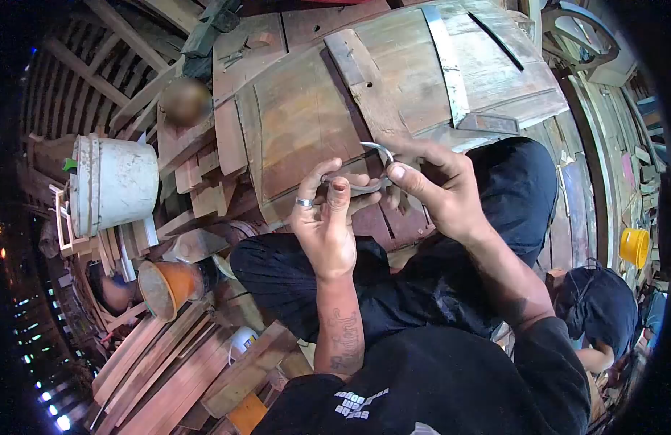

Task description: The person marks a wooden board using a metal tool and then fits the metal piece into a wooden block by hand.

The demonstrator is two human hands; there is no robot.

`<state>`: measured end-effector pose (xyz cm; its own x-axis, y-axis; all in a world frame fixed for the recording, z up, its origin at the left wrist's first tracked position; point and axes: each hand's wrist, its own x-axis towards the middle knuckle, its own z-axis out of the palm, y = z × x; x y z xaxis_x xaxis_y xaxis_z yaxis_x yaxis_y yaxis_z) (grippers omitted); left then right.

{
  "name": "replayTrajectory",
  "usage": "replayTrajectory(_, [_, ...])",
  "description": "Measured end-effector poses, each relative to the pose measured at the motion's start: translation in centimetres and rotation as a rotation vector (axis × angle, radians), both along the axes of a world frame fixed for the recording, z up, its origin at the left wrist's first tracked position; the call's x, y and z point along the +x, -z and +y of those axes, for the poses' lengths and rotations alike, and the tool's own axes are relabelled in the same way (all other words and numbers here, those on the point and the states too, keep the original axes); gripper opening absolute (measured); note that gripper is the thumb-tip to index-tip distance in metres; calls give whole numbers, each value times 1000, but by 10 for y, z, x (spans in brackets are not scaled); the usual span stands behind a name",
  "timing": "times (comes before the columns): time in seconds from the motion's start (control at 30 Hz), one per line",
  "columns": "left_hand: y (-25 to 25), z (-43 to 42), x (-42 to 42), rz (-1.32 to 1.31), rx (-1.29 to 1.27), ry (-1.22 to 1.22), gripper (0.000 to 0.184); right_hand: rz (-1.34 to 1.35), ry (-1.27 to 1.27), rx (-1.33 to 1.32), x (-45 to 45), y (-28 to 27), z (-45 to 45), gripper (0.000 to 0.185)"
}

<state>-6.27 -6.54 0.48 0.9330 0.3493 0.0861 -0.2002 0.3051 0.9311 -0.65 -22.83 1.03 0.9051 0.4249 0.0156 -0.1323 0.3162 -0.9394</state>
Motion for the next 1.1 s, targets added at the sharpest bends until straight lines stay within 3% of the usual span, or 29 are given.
replayTrajectory(0.57, [14,6,0,180,155,17,47,-110,-72,41,-1,3,1,10])
replayTrajectory(0.63, [9,3,2,165,143,34,47,-407,-36,-77,3,7,1,12])
replayTrajectory(0.73, [3,-8,4,64,147,35,47,-455,37,-136,0,10,4,20])
replayTrajectory(0.83, [12,-7,3,-77,293,-106,46,-420,90,-151,-5,9,7,18])
replayTrajectory(0.9, [18,11,-5,-178,663,35,43,-406,86,-138,-6,10,8,18])
replayTrajectory(0.97, [19,15,-12,-145,713,12,37,-449,140,-127,-5,11,9,18])
replayTrajectory(1.03, [11,16,-11,-204,958,-60,29,-435,134,-153,-6,11,12,17])
replayTrajectory(1.1, [9,18,-8,-217,928,-126,24,-427,126,-185,-6,10,16,17])
